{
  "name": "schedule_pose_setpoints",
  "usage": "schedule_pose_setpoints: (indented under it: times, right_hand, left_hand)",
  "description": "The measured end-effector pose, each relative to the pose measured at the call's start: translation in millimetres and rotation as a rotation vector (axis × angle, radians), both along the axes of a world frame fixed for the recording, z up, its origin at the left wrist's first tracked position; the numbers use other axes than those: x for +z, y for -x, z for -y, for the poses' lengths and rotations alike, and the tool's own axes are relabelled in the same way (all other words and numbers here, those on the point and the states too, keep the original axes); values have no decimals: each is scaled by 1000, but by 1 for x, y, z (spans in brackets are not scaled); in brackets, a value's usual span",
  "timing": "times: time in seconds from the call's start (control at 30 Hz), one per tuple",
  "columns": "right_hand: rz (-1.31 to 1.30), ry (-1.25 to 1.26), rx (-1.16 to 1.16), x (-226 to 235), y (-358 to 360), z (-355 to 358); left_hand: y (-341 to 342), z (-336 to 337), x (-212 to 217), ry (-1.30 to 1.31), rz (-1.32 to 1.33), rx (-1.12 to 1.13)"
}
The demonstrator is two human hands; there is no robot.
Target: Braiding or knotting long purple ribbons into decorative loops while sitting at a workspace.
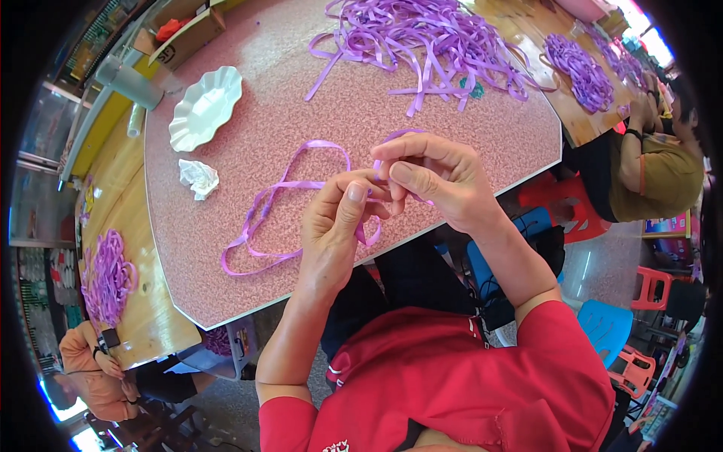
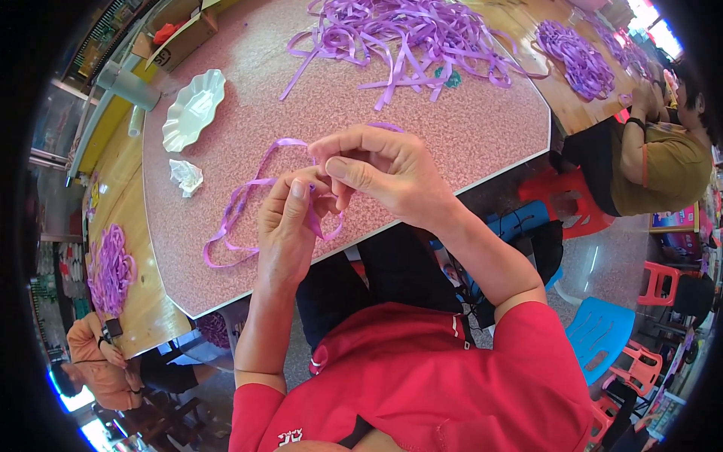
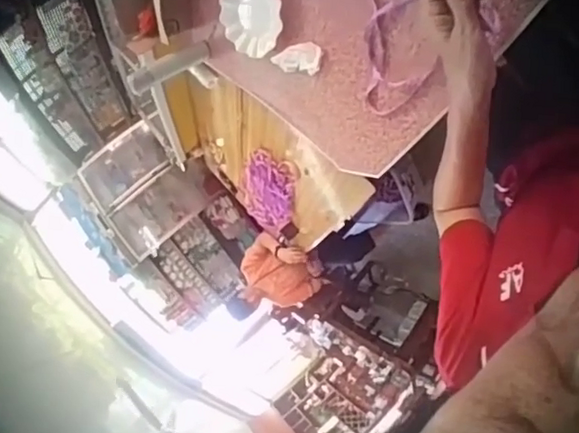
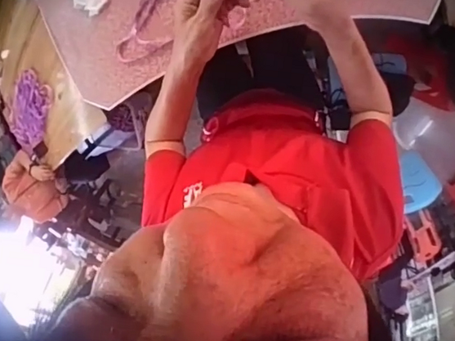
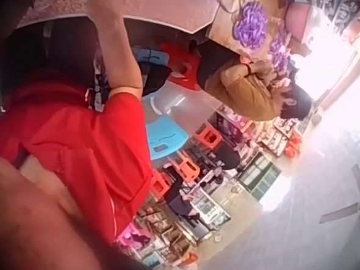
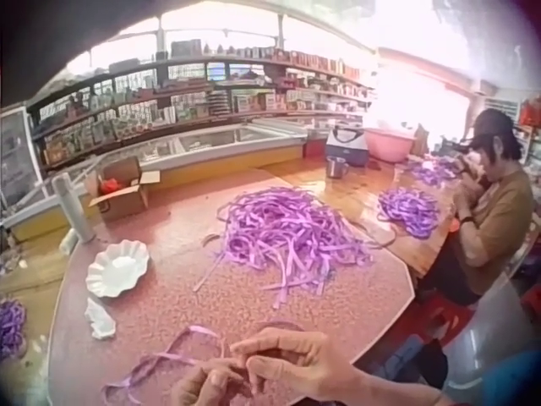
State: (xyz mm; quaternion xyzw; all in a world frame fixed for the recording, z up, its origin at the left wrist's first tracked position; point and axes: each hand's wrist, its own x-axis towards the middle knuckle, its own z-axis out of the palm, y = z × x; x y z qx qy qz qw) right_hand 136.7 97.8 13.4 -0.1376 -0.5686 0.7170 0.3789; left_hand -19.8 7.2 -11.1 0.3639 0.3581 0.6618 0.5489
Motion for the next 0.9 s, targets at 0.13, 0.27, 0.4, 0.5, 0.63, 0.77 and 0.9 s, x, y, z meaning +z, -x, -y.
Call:
schedule_pose_setpoints:
  times: [0.13, 0.27, 0.4, 0.5, 0.63, 0.77, 0.9]
  right_hand:
    - [81, -13, -3, 4, -4, 2]
    - [254, -170, -104, 9, -7, 7]
    - [205, -220, -167, -1, -3, 8]
    - [238, 3, -100, 1, -3, 8]
    - [3, 309, 14, -9, 2, 8]
    - [23, 271, 9, -7, 2, 8]
    - [131, 102, -25, -1, -1, 9]
  left_hand:
    - [0, -4, -1, 9, 8, -44]
    - [4, -7, -6, -69, -166, 26]
    - [-1, -8, -4, -87, -138, 9]
    - [-4, -10, -9, -101, -52, 17]
    - [-7, -11, -19, -104, -30, 70]
    - [-3, -7, -17, -51, -70, 54]
    - [-3, -7, -14, -67, -128, 88]
